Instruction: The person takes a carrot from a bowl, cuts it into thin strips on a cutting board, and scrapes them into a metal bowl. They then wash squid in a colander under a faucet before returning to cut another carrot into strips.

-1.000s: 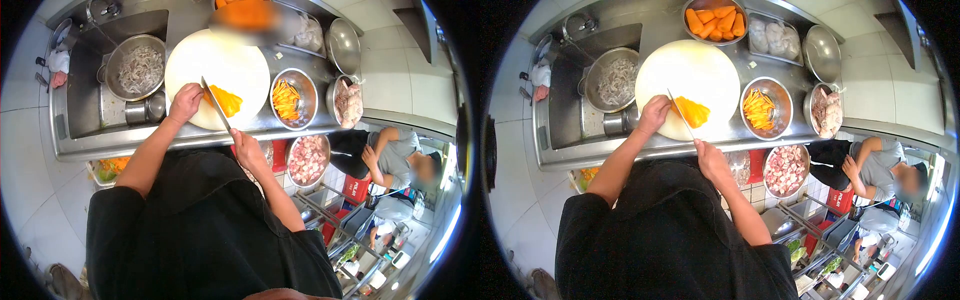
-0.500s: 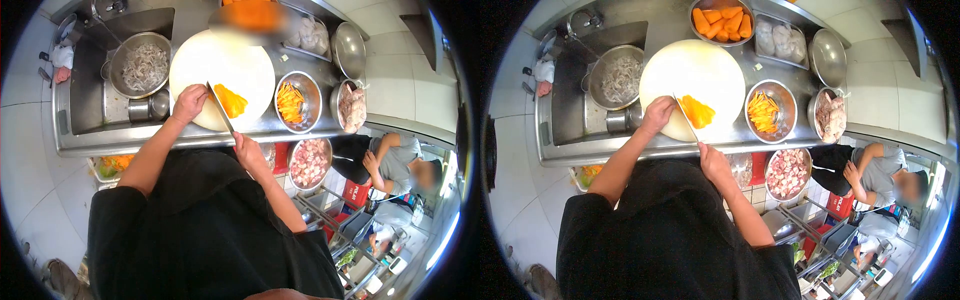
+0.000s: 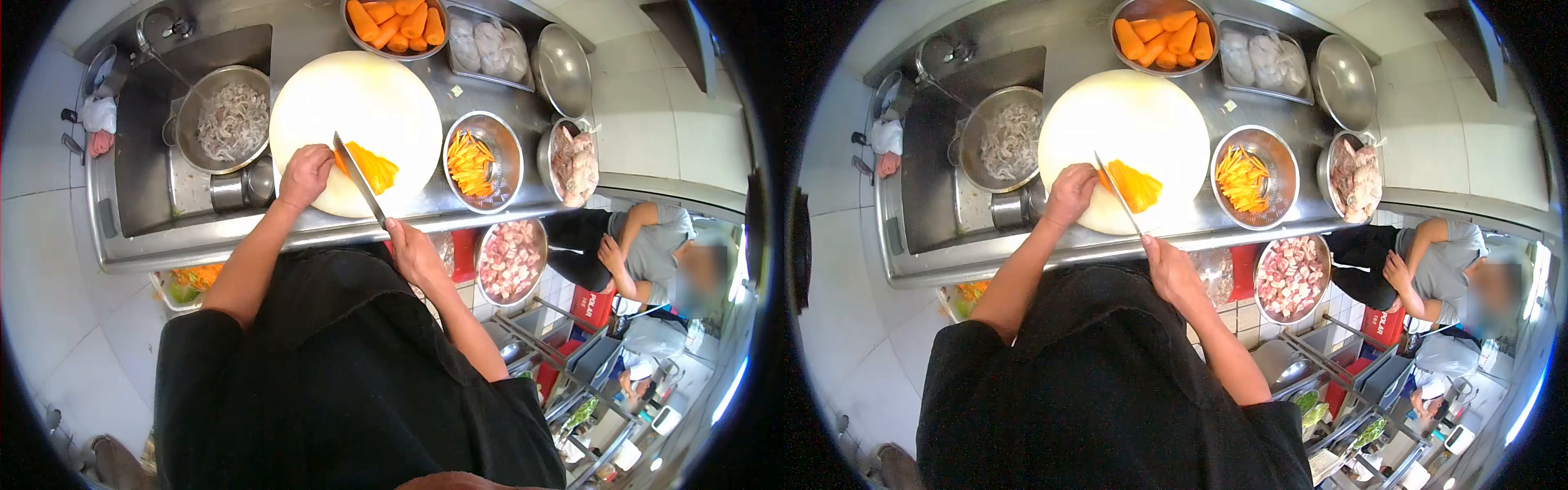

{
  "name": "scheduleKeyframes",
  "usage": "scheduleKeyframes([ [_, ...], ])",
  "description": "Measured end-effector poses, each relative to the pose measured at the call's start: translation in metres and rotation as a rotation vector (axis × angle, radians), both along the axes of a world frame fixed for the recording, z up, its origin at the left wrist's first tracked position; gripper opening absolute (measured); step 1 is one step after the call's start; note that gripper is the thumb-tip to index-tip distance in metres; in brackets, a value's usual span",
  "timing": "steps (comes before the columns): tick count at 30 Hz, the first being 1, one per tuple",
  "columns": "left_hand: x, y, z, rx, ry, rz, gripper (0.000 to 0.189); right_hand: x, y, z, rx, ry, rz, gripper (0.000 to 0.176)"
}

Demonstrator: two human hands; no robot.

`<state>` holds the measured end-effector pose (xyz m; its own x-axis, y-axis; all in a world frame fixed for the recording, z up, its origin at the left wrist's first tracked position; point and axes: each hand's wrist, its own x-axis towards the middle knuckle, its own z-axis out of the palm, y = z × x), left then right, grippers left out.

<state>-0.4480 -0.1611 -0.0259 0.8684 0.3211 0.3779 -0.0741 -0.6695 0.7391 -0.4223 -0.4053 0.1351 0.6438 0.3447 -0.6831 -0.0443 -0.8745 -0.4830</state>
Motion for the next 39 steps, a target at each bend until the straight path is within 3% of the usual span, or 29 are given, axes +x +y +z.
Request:
scheduleKeyframes([
  [25, 0.006, 0.000, 0.005, 0.023, 0.020, -0.041, 0.007, -0.023, 0.005, 0.007, -0.007, 0.070, -0.148, 0.059],
  [39, 0.011, -0.004, 0.013, 0.055, 0.054, -0.044, 0.009, -0.033, 0.006, 0.004, 0.011, -0.023, -0.169, 0.058],
])
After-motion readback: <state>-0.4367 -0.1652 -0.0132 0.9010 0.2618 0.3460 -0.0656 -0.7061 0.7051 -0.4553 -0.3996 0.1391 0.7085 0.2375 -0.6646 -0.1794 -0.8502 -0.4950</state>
